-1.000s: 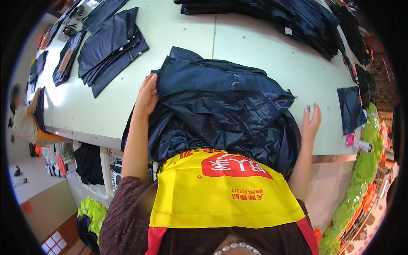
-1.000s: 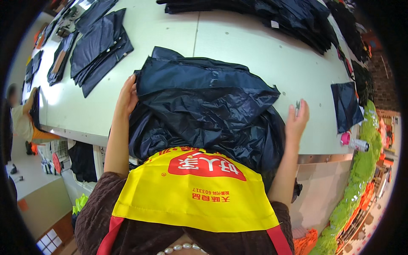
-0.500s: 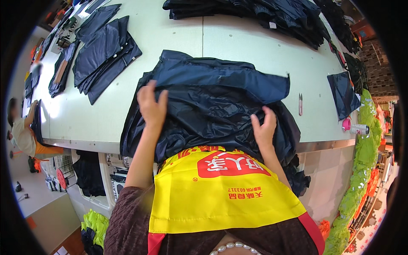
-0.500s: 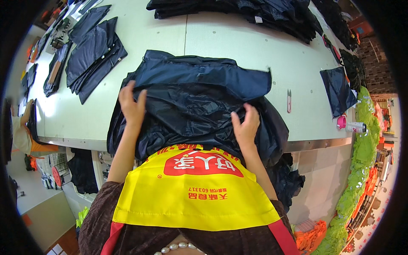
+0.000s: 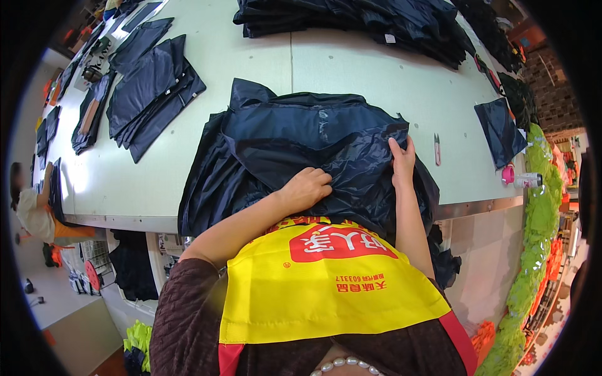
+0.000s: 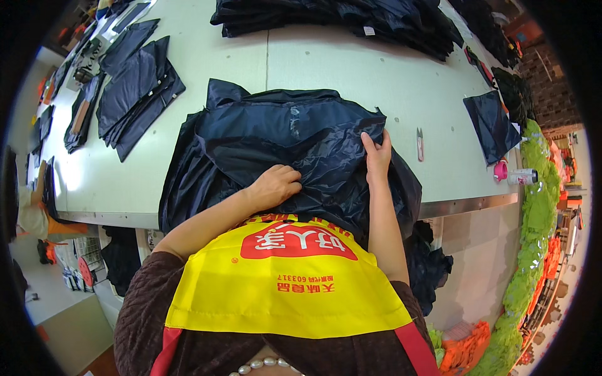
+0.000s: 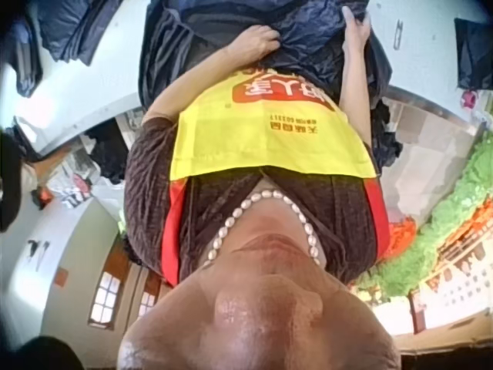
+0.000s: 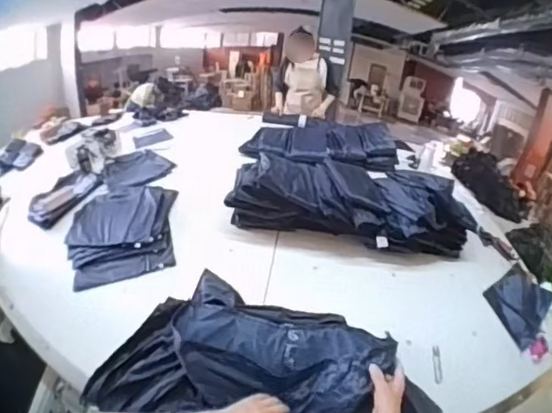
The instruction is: The person folds a dark blue jacket on a table. They smooth the fabric, fold the sleeves inward, fold the jacket in half, and then fold it again into a compact rectangle. The folded jacket is placed on a stack of similar folded jackets.
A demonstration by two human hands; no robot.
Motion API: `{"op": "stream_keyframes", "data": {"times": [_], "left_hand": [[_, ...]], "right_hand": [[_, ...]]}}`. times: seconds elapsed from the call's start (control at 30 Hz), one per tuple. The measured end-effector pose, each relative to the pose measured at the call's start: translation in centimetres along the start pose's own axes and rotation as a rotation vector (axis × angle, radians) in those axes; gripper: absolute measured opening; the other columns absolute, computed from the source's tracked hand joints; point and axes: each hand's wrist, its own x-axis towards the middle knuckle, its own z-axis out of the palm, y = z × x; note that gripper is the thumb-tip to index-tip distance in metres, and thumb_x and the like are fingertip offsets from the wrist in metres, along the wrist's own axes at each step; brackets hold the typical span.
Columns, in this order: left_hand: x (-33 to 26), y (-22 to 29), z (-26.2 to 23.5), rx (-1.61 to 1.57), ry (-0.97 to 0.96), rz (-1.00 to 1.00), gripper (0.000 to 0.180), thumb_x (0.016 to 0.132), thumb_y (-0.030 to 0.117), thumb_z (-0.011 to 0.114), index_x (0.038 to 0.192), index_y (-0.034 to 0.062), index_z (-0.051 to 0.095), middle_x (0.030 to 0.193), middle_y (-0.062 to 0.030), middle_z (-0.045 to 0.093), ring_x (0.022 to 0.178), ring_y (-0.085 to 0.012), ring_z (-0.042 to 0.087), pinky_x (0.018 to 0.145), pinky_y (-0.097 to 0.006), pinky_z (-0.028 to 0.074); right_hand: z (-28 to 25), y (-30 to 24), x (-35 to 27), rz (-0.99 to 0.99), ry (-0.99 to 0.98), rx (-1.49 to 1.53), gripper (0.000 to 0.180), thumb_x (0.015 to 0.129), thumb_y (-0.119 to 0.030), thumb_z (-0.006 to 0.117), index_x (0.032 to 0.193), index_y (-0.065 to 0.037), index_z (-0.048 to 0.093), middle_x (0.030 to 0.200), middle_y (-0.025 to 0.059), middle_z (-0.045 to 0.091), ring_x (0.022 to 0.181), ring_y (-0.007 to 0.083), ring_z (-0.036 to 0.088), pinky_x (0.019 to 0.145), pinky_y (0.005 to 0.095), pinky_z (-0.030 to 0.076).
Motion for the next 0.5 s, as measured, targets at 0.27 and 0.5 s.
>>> {"op": "stream_keyframes", "data": {"times": [0.27, 0.5], "left_hand": [[4.8, -0.3, 1.5, 0.128, 0.143, -0.239, 0.052, 0.082, 0.043, 0.059, 0.119, 0.0071, 0.053, 0.124, -0.0145, 0.051, 0.116, -0.0297, 0.047, 0.097, -0.044, 0.036], [3.4, -1.9, 4.7, -0.032, 0.010, -0.256, 0.052, 0.078, 0.046, 0.060, 0.112, 0.0056, 0.059, 0.114, -0.0168, 0.058, 0.113, -0.0347, 0.047, 0.101, -0.045, 0.032]], "right_hand": [[2.1, -0.3, -1.2, -0.392, -0.026, -0.301, 0.069, 0.080, 0.006, 0.054, 0.141, 0.001, 0.022, 0.125, 0.0168, 0.050, 0.104, 0.0193, 0.055, 0.087, 0.0252, 0.043], [9.1, -1.5, -5.6, -0.726, -0.690, -1.092, 0.057, 0.084, -0.011, 0.055, 0.138, -0.007, 0.035, 0.136, 0.0179, 0.043, 0.115, 0.0332, 0.051, 0.088, 0.0380, 0.048]]}}
